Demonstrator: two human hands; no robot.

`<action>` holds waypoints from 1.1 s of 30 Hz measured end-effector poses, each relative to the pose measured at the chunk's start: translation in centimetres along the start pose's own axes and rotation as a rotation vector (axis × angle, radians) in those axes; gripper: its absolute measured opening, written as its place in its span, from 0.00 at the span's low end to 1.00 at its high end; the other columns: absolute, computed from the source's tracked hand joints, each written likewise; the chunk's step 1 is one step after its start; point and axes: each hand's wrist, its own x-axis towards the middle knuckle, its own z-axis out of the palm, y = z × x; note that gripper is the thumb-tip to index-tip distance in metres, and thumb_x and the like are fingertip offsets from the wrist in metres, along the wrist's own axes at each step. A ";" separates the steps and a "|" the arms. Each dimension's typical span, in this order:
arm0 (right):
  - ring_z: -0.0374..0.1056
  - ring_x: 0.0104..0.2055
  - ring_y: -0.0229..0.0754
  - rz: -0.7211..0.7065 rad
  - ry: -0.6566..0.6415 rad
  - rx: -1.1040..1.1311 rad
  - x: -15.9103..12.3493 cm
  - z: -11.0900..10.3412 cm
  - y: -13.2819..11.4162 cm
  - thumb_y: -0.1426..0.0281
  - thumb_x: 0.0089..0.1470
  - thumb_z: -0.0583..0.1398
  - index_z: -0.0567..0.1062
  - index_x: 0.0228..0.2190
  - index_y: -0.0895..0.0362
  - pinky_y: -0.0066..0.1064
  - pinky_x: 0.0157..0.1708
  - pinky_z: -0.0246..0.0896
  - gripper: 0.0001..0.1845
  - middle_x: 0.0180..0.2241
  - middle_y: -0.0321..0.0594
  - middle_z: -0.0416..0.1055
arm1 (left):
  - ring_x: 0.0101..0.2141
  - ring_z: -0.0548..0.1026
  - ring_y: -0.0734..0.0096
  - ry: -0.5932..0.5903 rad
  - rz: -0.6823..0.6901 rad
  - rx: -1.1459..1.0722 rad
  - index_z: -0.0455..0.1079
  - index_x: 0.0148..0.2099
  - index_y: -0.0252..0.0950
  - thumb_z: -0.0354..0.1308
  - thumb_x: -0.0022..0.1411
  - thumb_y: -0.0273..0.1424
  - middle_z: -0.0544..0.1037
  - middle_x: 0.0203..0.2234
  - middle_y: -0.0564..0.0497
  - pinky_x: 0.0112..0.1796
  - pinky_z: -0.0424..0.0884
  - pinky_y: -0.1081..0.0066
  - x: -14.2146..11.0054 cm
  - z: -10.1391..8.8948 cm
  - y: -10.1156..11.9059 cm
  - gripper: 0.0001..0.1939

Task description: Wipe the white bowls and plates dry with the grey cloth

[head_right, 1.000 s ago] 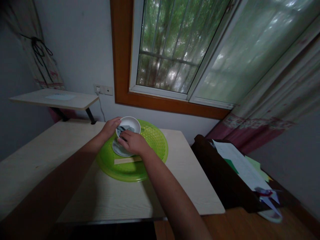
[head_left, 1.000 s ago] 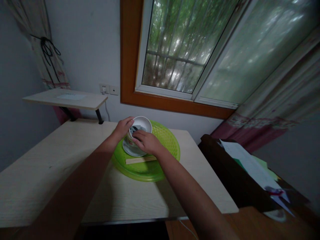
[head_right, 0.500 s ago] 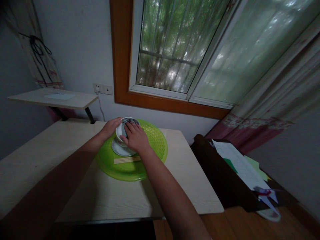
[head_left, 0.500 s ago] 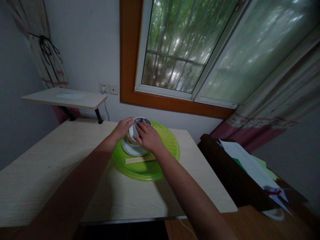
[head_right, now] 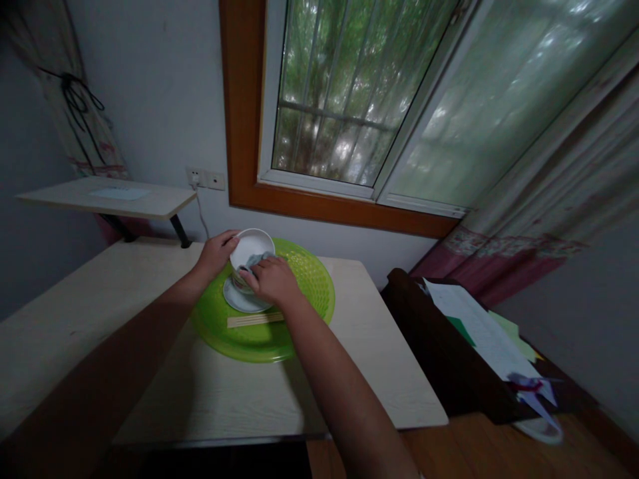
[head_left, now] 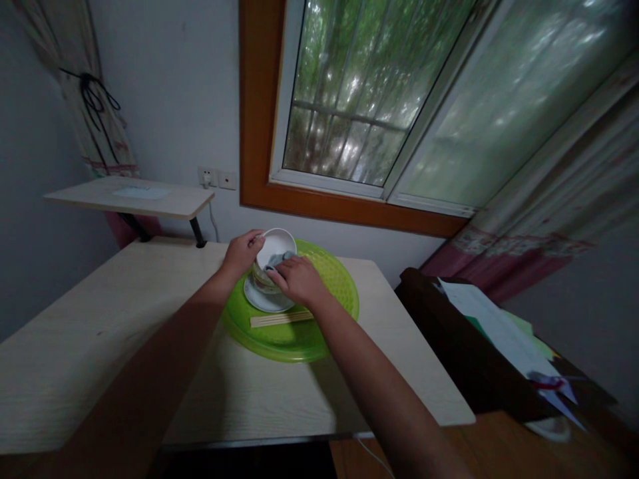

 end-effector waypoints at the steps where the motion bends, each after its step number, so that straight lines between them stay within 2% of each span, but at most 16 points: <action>1: 0.70 0.46 0.45 -0.030 -0.020 0.034 0.0 0.1 0.1 0.54 0.70 0.47 0.79 0.39 0.57 0.37 0.50 0.58 0.27 0.41 0.47 0.78 | 0.42 0.77 0.64 0.011 -0.002 0.010 0.76 0.52 0.36 0.49 0.64 0.44 0.82 0.42 0.48 0.46 0.70 0.68 0.0 0.0 0.1 0.24; 4: 0.71 0.49 0.44 -0.099 -0.033 0.172 -0.1 0.5 0.5 0.56 0.70 0.49 0.76 0.50 0.56 0.34 0.50 0.59 0.23 0.47 0.46 0.77 | 0.42 0.77 0.64 0.051 -0.005 0.018 0.76 0.53 0.36 0.50 0.64 0.44 0.82 0.42 0.47 0.45 0.70 0.68 -0.1 -0.2 0.4 0.24; 6: 0.70 0.54 0.43 -0.125 -0.015 0.260 -0.1 0.8 0.9 0.57 0.70 0.50 0.71 0.57 0.56 0.34 0.54 0.58 0.24 0.53 0.46 0.75 | 0.41 0.77 0.64 0.084 0.002 0.008 0.76 0.53 0.36 0.49 0.64 0.43 0.82 0.43 0.47 0.45 0.70 0.68 -0.1 -0.3 0.6 0.24; 8: 0.68 0.56 0.43 -0.134 -0.015 0.304 -0.1 0.9 1.1 0.56 0.69 0.50 0.68 0.60 0.55 0.34 0.56 0.57 0.25 0.57 0.45 0.72 | 0.41 0.77 0.64 0.105 0.012 0.008 0.76 0.53 0.36 0.49 0.65 0.42 0.82 0.43 0.47 0.44 0.70 0.69 -0.2 -0.5 0.9 0.23; 13: 0.69 0.55 0.41 -0.070 -0.033 0.220 0.0 0.6 1.2 0.57 0.71 0.45 0.74 0.53 0.53 0.35 0.56 0.59 0.24 0.53 0.42 0.76 | 0.37 0.76 0.66 0.105 0.006 0.031 0.76 0.53 0.36 0.51 0.64 0.42 0.82 0.40 0.48 0.41 0.70 0.69 -0.3 -0.4 1.0 0.23; 16: 0.66 0.60 0.44 -0.003 -0.005 0.112 0.1 0.6 1.3 0.57 0.71 0.45 0.77 0.48 0.54 0.41 0.57 0.57 0.25 0.53 0.43 0.76 | 0.39 0.77 0.65 0.069 0.010 0.020 0.76 0.53 0.36 0.51 0.64 0.43 0.82 0.41 0.48 0.42 0.70 0.69 -0.3 -0.3 0.8 0.23; 20: 0.57 0.67 0.47 0.015 0.072 0.000 0.1 1.0 1.4 0.56 0.70 0.48 0.78 0.47 0.53 0.51 0.64 0.46 0.23 0.59 0.44 0.70 | 0.41 0.77 0.64 0.028 0.030 -0.004 0.76 0.53 0.35 0.50 0.64 0.42 0.82 0.42 0.47 0.44 0.71 0.69 -0.2 -0.2 0.7 0.24; 24: 0.52 0.69 0.48 0.021 0.127 -0.061 0.0 1.3 1.3 0.55 0.69 0.50 0.75 0.53 0.55 0.54 0.68 0.38 0.24 0.64 0.48 0.64 | 0.41 0.77 0.64 0.043 0.032 -0.018 0.75 0.53 0.35 0.50 0.64 0.42 0.82 0.42 0.47 0.45 0.70 0.69 -0.2 -0.3 0.7 0.24; 26: 0.51 0.70 0.49 0.027 0.128 -0.069 0.1 1.4 1.2 0.54 0.68 0.50 0.74 0.54 0.55 0.54 0.68 0.39 0.25 0.65 0.49 0.62 | 0.41 0.77 0.64 0.059 0.025 -0.019 0.75 0.53 0.34 0.49 0.65 0.43 0.82 0.42 0.47 0.44 0.70 0.69 -0.2 -0.3 0.7 0.24; 29: 0.52 0.69 0.50 0.031 0.108 -0.050 0.1 1.6 1.1 0.53 0.68 0.50 0.74 0.54 0.57 0.51 0.66 0.47 0.26 0.63 0.50 0.64 | 0.39 0.77 0.65 0.084 -0.010 0.009 0.76 0.53 0.34 0.49 0.64 0.42 0.82 0.40 0.47 0.41 0.70 0.70 -0.2 -0.3 0.9 0.24; 33: 0.61 0.64 0.50 0.001 0.066 0.030 0.1 1.6 1.0 0.53 0.68 0.49 0.75 0.52 0.60 0.42 0.62 0.56 0.27 0.57 0.51 0.71 | 0.36 0.76 0.66 0.124 -0.036 0.087 0.76 0.52 0.35 0.50 0.64 0.41 0.82 0.38 0.48 0.39 0.68 0.70 -0.2 -0.4 1.1 0.22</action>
